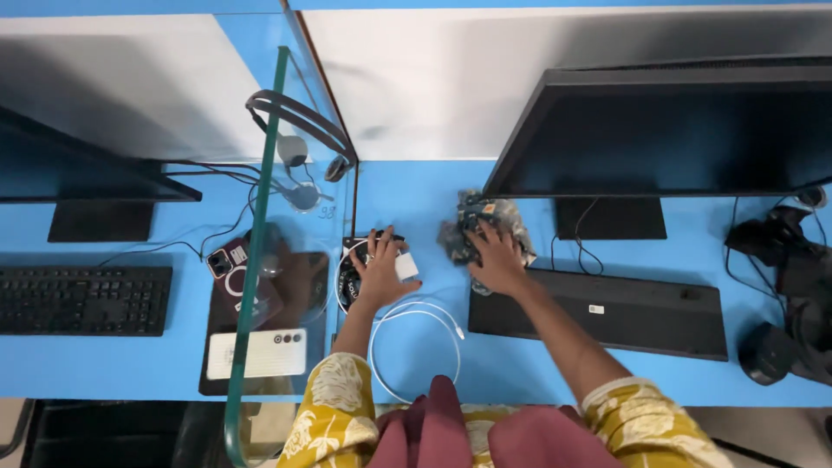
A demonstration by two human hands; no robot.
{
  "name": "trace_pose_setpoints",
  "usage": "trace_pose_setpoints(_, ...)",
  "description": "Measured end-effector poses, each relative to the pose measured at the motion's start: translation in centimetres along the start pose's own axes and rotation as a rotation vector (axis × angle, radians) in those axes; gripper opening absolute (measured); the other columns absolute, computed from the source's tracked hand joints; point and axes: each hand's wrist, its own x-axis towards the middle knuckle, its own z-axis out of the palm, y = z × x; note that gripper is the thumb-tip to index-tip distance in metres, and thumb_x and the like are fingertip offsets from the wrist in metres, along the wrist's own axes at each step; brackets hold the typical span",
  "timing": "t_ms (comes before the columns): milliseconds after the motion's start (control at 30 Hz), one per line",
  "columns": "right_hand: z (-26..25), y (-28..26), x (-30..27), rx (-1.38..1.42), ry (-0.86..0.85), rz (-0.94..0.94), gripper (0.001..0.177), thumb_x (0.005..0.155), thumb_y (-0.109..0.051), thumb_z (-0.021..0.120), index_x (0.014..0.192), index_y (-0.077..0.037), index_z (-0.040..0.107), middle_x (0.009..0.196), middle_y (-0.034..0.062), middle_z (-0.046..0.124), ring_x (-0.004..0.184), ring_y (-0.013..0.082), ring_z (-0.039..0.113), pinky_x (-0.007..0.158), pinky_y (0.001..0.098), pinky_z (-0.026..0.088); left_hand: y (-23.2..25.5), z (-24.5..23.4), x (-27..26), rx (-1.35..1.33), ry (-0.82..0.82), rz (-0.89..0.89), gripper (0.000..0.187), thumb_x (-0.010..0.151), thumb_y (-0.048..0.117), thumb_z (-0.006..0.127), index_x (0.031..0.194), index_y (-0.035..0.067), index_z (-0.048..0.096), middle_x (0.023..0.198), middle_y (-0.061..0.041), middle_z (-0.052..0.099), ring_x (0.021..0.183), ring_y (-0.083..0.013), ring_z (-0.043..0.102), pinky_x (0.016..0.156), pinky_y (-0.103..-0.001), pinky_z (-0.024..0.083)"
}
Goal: Cleaning a computer workspace using a cloth.
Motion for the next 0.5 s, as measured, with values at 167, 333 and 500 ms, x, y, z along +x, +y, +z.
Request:
trace_pose_setpoints(167, -1.9, 1.7, 0.8, -0.032, -0.061, -0.001, 0.078, 0.086, -0.040, 0.066, 0.157, -0.036, 0.034, 0.171, 0.0065, 0.011, 0.155, 0.0489, 0.005, 0.117, 0.0741, 0.012, -0.4, 0.1, 0.4, -0.088, 0.043, 0.052, 0.080, 0.054, 0.043, 0.088, 0.125, 0.024, 0.056, 0.165, -0.008, 0.028, 0.157, -0.0382, 0.008, 0.110, -0.080, -0.006)
trace_pose_setpoints(333, -0.7, 3.3, 3.6, 0.069, -0.044, 0.349, 0.090, 0.085, -0.046, 0.066, 0.161, -0.038, 0.017, 0.173, 0.0043, -0.006, 0.154, 0.0540, -0.010, 0.115, 0.0760, 0.005, 0.2, -0.8, 2.4, -0.073, 0.069, 0.040, 0.081, 0.049, 0.039, 0.087, 0.123, 0.025, 0.056, 0.163, -0.007, 0.031, 0.157, -0.0366, 0.011, 0.110, -0.079, -0.003)
trace_pose_setpoints(500, -0.3, -2.8, 2.7, -0.152, -0.035, 0.066, 0.083, 0.087, -0.050, 0.066, 0.158, -0.027, 0.031, 0.170, 0.0156, 0.011, 0.153, 0.0556, 0.006, 0.119, 0.0692, 0.013, 0.2, -1.3, 5.7, -0.089, 0.049, -0.010, 0.079, 0.049, 0.034, 0.088, 0.122, 0.028, 0.059, 0.164, -0.002, 0.031, 0.158, -0.0341, 0.011, 0.111, -0.080, -0.004)
